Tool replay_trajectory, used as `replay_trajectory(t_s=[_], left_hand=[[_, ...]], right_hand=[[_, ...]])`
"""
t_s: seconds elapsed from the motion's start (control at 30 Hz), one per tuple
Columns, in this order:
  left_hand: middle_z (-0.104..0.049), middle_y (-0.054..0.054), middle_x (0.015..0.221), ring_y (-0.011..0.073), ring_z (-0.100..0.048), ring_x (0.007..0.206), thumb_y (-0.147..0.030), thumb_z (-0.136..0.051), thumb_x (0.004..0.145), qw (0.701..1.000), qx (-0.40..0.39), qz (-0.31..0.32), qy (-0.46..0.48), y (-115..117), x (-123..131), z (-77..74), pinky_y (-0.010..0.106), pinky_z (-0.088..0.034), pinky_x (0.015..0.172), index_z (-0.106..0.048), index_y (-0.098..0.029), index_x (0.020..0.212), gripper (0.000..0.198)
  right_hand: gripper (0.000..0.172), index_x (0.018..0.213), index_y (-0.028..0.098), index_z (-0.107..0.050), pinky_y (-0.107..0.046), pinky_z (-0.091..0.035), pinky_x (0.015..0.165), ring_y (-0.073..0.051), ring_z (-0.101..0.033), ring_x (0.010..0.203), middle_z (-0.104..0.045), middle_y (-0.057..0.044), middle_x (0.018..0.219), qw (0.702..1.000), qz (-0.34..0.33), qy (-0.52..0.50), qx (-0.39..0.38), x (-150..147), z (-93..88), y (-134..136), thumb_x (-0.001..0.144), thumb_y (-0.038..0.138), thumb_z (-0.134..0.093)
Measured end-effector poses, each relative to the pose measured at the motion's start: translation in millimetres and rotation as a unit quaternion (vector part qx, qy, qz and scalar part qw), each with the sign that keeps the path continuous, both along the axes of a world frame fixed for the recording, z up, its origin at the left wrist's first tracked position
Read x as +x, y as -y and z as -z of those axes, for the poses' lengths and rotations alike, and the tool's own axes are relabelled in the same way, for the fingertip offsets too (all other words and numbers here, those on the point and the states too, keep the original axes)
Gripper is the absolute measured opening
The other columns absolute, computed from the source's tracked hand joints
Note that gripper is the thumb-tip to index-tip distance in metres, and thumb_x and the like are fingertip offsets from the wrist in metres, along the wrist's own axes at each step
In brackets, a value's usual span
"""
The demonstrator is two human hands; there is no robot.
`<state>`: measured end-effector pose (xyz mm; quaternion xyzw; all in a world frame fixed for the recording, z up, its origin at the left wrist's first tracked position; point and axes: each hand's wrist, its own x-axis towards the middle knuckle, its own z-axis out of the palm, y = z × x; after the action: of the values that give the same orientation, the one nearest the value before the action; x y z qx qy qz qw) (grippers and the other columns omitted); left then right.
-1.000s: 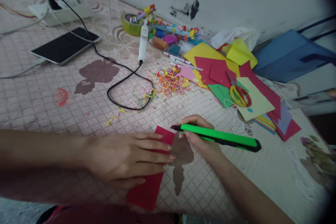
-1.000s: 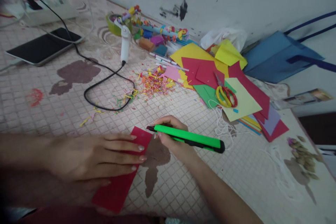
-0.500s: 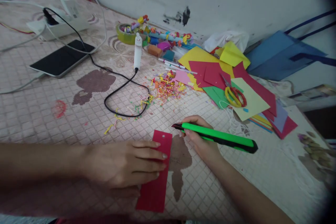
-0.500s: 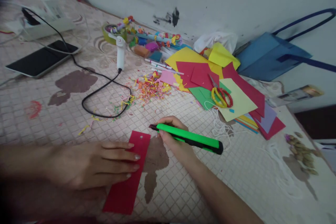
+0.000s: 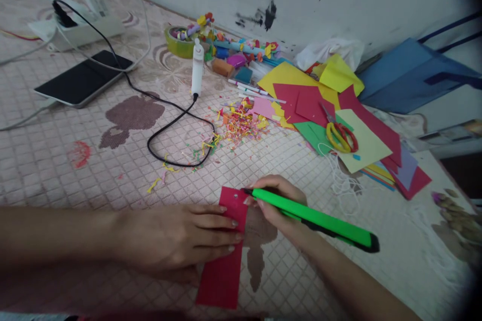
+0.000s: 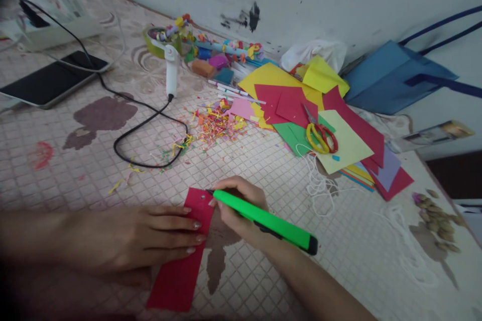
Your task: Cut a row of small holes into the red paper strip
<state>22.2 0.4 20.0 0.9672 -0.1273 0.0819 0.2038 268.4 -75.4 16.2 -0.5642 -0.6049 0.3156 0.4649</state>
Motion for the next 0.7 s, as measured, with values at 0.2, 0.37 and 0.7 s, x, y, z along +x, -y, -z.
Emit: replay_trajectory(t_s=[0.2,0.37,0.7], left_hand=[[-0.052,0.007,0.155,0.0213,-0.047,0.148,-0.033,-0.051,0.106,1.0,-0.001,-0.001,-0.008,2.6,-0.1,3.4,0.032,-0.02,0.132,-0.058,-0.008,0.144,0.045],[-0.05,0.008,0.157,0.023,-0.049,0.146,-0.037,-0.054,0.106,1.0,0.011,-0.025,0.001,5.7,-1.8,5.2,0.035,-0.025,0.131,-0.056,-0.011,0.147,0.049],[-0.081,0.01,0.111,0.0213,-0.074,0.112,-0.021,-0.047,0.107,0.983,-0.019,-0.036,0.181,16.1,-3.7,20.8,0.034,-0.042,0.124,-0.078,-0.009,0.095,0.035]], right_hand=[[0.017,0.095,0.026,-0.072,-0.027,-0.063,0.071,-0.017,-0.077,0.08,-0.081,-0.001,0.09,0.997,-0.034,0.062,0.033,-1.5,-6.0,0.0,0.085,0.015,-0.065],[0.015,0.093,0.026,-0.071,-0.024,-0.061,0.063,-0.015,-0.076,0.071,-0.079,0.001,0.082,0.999,0.003,0.032,0.038,-2.2,-0.6,-2.4,0.084,0.015,-0.065],[0.023,0.105,0.027,-0.071,-0.027,-0.055,0.061,-0.015,-0.069,0.065,-0.074,0.002,0.08,0.998,0.004,0.063,0.013,5.9,9.8,6.0,0.086,0.015,-0.065]])
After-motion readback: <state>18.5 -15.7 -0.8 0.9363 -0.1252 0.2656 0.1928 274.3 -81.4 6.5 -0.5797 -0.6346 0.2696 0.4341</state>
